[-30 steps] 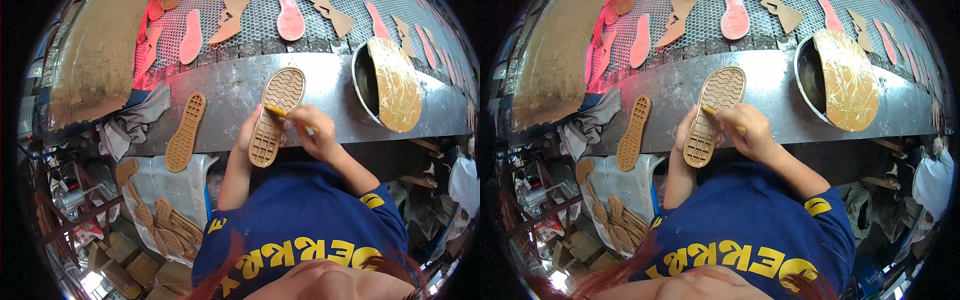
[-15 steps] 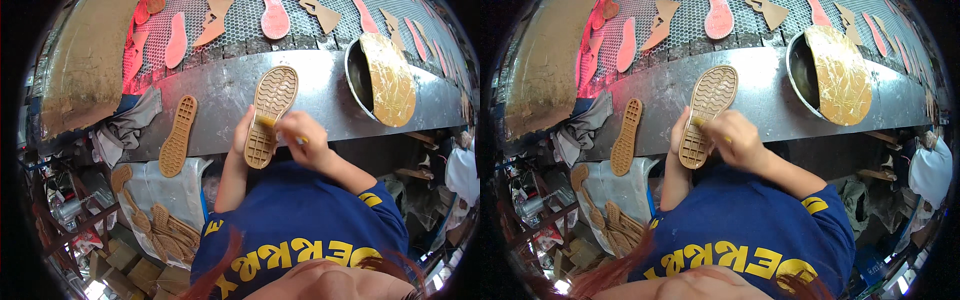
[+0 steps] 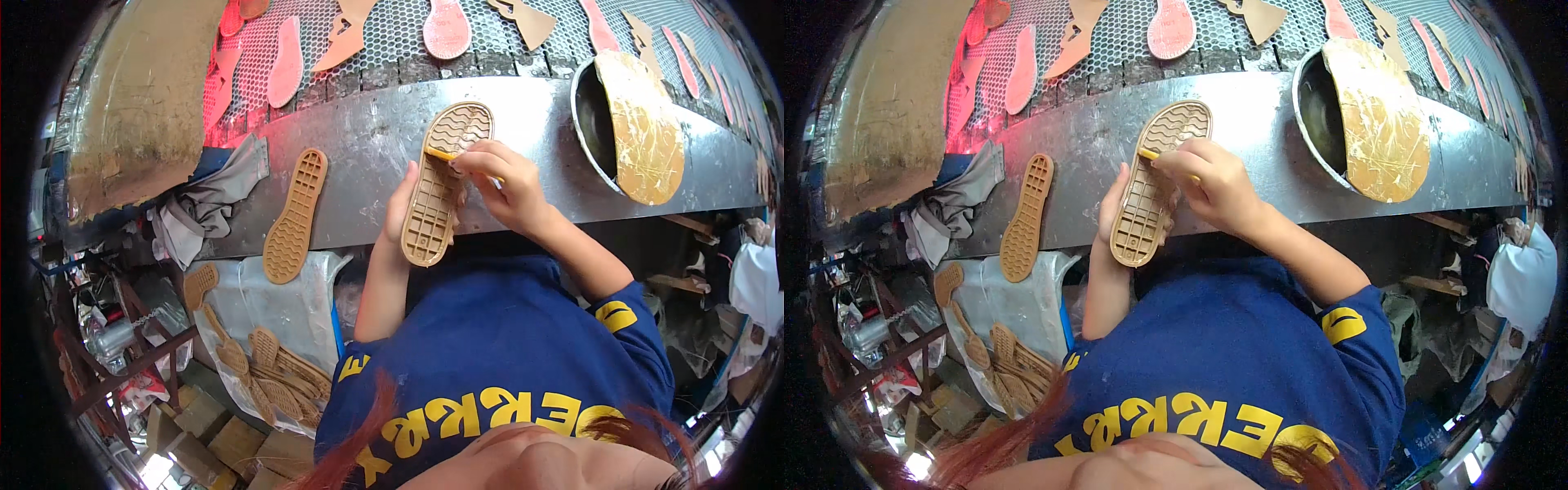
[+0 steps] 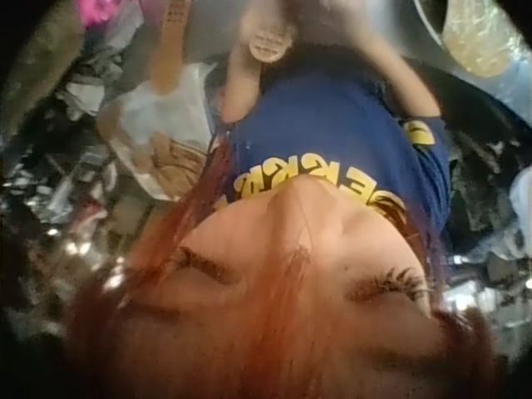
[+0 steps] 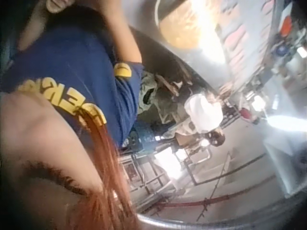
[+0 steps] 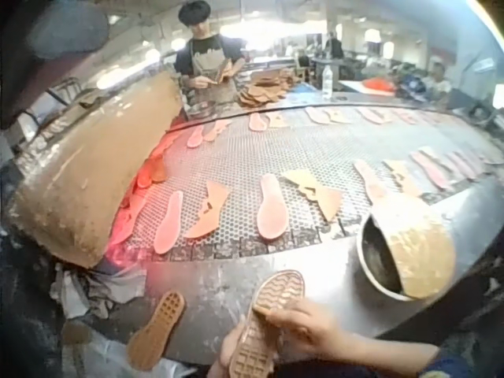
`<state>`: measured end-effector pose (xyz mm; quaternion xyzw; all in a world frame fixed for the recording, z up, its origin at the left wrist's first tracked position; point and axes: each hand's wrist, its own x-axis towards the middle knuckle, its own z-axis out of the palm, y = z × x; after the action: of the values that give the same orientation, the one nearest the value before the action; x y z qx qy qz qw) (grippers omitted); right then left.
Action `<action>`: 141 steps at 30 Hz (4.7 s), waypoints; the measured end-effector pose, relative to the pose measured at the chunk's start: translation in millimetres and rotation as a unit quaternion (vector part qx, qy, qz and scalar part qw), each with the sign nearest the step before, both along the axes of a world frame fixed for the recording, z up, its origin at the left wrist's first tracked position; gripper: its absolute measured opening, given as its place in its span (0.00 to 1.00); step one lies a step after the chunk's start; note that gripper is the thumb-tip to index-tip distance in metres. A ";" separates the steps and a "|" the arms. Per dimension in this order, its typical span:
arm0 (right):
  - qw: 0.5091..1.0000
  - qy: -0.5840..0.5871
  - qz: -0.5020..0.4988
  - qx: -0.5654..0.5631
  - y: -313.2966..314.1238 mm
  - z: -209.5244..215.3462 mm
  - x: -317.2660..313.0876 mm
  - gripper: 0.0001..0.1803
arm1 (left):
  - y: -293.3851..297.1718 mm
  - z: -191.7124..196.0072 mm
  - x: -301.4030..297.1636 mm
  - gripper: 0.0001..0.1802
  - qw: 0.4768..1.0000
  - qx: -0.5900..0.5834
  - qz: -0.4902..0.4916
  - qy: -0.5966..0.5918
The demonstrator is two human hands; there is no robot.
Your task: The person uses a yellow scraper to clean the textured surface of brown shoe soles. They pick up soles from a pile, scrape the grooves to remove debris, and place the cleaned soles onto a metal mesh conveyor belt.
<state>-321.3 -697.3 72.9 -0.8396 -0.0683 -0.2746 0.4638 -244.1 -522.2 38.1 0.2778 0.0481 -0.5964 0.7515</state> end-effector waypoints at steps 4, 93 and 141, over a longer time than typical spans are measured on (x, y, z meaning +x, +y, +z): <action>0.990 0.060 -0.074 0.102 -28.3 -7.3 9.3 0.13 | -3.7 -0.2 3.2 0.38 0.999 -0.025 -0.018 0.018; 0.598 0.031 0.161 0.784 -39.9 -55.7 -25.8 0.15 | 119.7 115.6 21.3 0.40 0.453 0.520 0.118 -0.714; 0.933 -0.194 -0.227 0.199 -80.1 22.4 -60.9 0.15 | -43.7 0.8 -54.2 0.46 0.958 -0.029 0.076 -0.273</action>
<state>-382.2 -777.4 95.4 -0.6540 0.0918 -0.5378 0.5240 -298.2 -566.0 38.9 0.4037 -0.1553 -0.4396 0.7872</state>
